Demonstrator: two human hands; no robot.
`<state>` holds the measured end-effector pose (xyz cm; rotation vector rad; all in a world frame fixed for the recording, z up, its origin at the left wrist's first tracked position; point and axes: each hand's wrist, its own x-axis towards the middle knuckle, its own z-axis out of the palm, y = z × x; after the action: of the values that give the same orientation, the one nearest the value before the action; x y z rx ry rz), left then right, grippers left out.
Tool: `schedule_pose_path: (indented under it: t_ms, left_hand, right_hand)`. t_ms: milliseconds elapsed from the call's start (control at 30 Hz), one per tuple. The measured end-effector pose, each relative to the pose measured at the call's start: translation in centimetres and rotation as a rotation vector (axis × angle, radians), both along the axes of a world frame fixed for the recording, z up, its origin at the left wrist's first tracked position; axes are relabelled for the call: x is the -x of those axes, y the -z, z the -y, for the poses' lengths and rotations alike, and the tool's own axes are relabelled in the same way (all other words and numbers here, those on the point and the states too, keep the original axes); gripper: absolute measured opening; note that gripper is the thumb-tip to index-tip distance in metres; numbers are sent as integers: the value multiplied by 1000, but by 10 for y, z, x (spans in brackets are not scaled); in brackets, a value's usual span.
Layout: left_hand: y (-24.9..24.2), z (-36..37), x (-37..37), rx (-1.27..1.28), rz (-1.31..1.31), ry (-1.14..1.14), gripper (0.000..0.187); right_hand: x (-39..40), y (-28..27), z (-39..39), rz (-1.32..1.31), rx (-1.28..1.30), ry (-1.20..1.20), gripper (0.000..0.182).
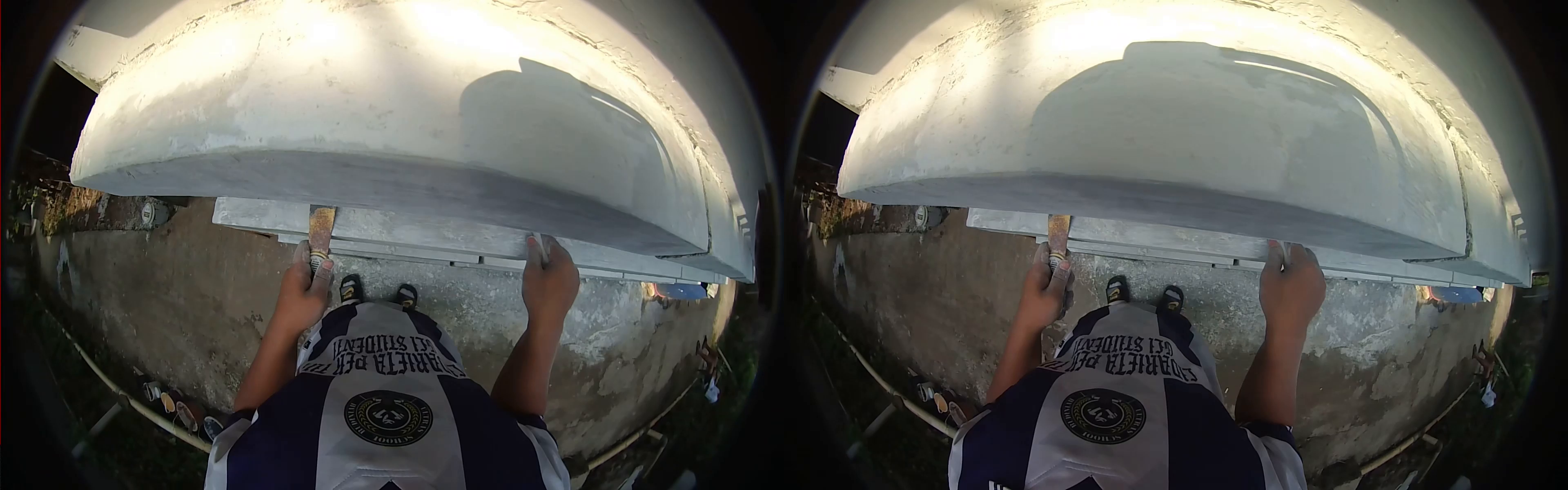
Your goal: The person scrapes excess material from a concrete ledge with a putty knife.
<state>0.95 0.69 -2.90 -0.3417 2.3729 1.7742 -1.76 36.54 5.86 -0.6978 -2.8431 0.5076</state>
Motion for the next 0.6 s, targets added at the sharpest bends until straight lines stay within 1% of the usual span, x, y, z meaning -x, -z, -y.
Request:
schedule_pose_path:
  t_ms: [100, 200, 267, 300, 400, 433, 500, 600]
  left_hand:
    - [5, 0, -2, 20, -9, -4, 20]
    - [-12, -13, -1, -29, 10, -49, 21]
    - [-27, -22, -1, -101, 79, -83, 22]
    - [-24, -22, -1, -86, 73, -86, 22]
    - [-14, -18, -2, -62, 49, -64, 21]
    - [-15, -16, -1, -78, 51, -58, 21]
    - [-19, -10, -1, -102, 54, -43, 22]
    - [-36, 6, -1, -225, 58, -144, 21]
  right_hand:
    - [5, 6, 35, -18, 5, -129, 31]
    - [3, 17, 70, -163, 99, -390, 27]
    - [5, 22, 72, -267, 40, -463, 22]
    - [4, 23, 74, -316, 9, -493, 19]
    - [3, 11, 59, -212, 111, -482, 23]
    - [3, 13, 54, -205, 95, -435, 25]
    - [0, 20, 46, -190, 72, -335, 29]
    - [-3, 11, 44, -81, 124, -62, 34]
